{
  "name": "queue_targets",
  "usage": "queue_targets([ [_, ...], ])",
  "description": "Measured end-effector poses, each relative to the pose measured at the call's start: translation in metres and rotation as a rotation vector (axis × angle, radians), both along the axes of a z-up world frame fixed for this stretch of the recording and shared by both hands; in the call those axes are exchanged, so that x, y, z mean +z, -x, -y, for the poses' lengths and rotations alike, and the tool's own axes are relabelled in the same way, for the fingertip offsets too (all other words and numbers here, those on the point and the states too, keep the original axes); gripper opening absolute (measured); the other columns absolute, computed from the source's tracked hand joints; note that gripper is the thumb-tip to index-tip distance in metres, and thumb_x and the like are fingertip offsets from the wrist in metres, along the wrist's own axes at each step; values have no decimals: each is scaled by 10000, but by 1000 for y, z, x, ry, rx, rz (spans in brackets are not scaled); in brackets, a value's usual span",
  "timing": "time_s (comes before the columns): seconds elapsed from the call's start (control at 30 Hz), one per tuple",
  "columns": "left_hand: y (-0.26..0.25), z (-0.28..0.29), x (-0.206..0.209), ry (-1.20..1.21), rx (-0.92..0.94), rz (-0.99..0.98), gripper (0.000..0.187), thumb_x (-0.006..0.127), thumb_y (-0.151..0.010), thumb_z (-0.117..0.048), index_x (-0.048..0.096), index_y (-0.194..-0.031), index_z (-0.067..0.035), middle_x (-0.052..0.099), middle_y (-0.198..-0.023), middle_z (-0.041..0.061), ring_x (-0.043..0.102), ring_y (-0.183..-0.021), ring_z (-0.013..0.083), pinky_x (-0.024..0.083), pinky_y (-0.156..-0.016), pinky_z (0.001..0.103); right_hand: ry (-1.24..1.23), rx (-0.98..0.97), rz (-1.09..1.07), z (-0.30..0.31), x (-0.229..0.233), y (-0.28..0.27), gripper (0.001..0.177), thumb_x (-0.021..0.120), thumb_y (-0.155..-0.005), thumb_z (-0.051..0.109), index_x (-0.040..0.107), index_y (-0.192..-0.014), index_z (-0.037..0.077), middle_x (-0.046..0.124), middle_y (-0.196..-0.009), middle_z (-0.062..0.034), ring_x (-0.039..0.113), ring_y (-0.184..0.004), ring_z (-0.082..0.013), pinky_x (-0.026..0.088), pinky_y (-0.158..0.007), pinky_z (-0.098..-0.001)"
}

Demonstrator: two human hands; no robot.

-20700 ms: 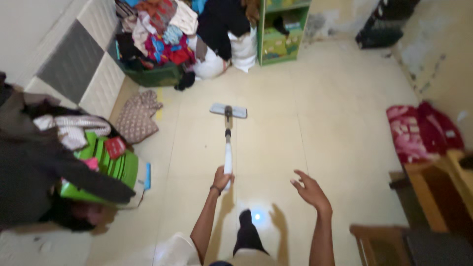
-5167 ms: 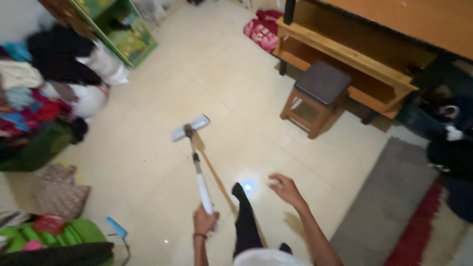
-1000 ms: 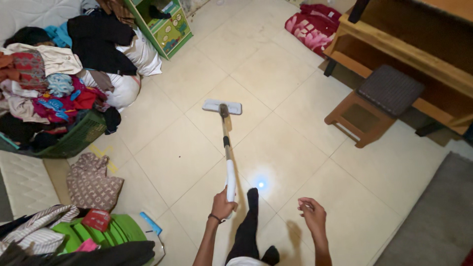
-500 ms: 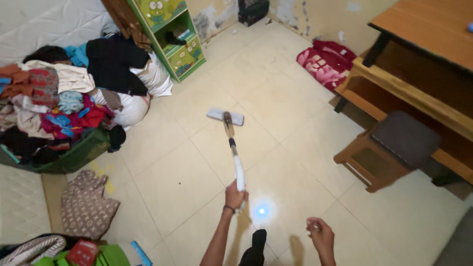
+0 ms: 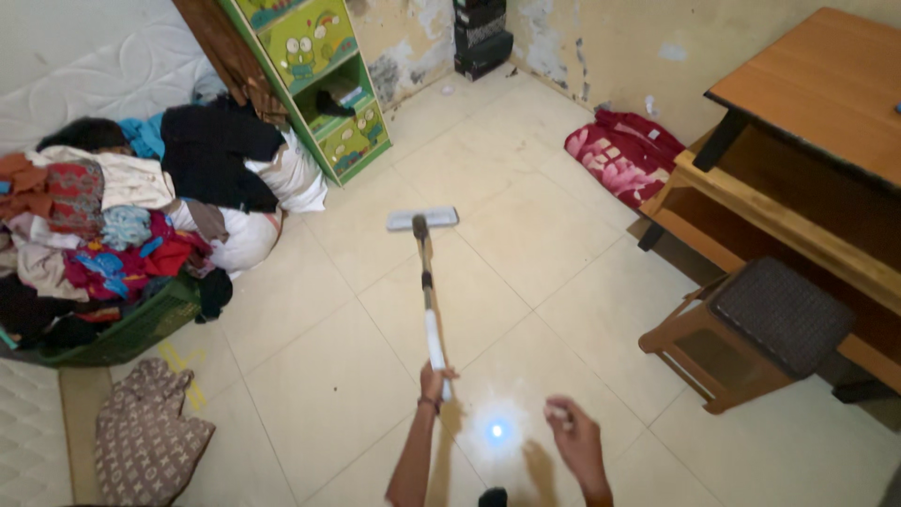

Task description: The person is mopping the tiled floor using a flat mop, moving the tool across the surface in various directions while navigating around furniture and piles of clothing.

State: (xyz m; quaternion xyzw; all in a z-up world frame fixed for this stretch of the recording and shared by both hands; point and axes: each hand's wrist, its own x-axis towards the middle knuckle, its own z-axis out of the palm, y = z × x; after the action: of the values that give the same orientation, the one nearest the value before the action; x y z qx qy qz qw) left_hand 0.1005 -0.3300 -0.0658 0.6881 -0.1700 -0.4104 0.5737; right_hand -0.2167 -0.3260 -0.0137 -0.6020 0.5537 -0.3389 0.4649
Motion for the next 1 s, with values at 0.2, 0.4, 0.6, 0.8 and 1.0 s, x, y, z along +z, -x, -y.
queue_targets([
  [0.2, 51, -42, -6, -42, -50, 53, 250, 784, -700, -85, 644, -891, -3, 624, -741, 70, 576, -665, 175, 474, -612, 325, -157, 79, -88, -40, -57, 32, 272, 763, -853, 217, 753, -1097, 95, 823, -979, -48, 743, -778, -187, 599, -720, -316],
  [0.4, 110, -132, -13, 43, -41, 58, 341, 730, -661, -42, 649, -992, -22, 631, -755, 40, 600, -686, 173, 517, -606, 328, -65, 152, -112, -92, -57, 80, 273, 775, -844, 253, 753, -1067, 97, 823, -966, -43, 749, -777, -160, 596, -728, -305],
  [0.6, 210, -262, -36, 11, -92, 75, 492, 682, -711, 59, 603, -1191, -15, 645, -830, 59, 636, -707, 185, 561, -575, 312, -15, 221, -121, -170, -36, 159, 268, 757, -864, 253, 755, -1088, 106, 815, -949, -50, 721, -783, -183, 581, -716, -313],
  [0.8, 324, -358, -48, 14, 15, -87, 670, 603, -690, 150, 585, -1320, -76, 629, -940, 45, 627, -743, 163, 544, -546, 290, -127, 114, -149, -249, -61, 268, 256, 767, -851, 224, 763, -1075, 100, 815, -914, -42, 737, -805, -146, 585, -721, -294],
  [1.0, 319, -382, -31, 42, 7, 53, 578, 596, -623, 169, 628, -1165, -30, 610, -794, 54, 614, -594, 158, 528, -483, 301, -345, 66, -4, -261, -72, 294, 188, 723, -923, 167, 778, -1074, 70, 757, -892, -92, 695, -792, -133, 564, -648, -309],
])
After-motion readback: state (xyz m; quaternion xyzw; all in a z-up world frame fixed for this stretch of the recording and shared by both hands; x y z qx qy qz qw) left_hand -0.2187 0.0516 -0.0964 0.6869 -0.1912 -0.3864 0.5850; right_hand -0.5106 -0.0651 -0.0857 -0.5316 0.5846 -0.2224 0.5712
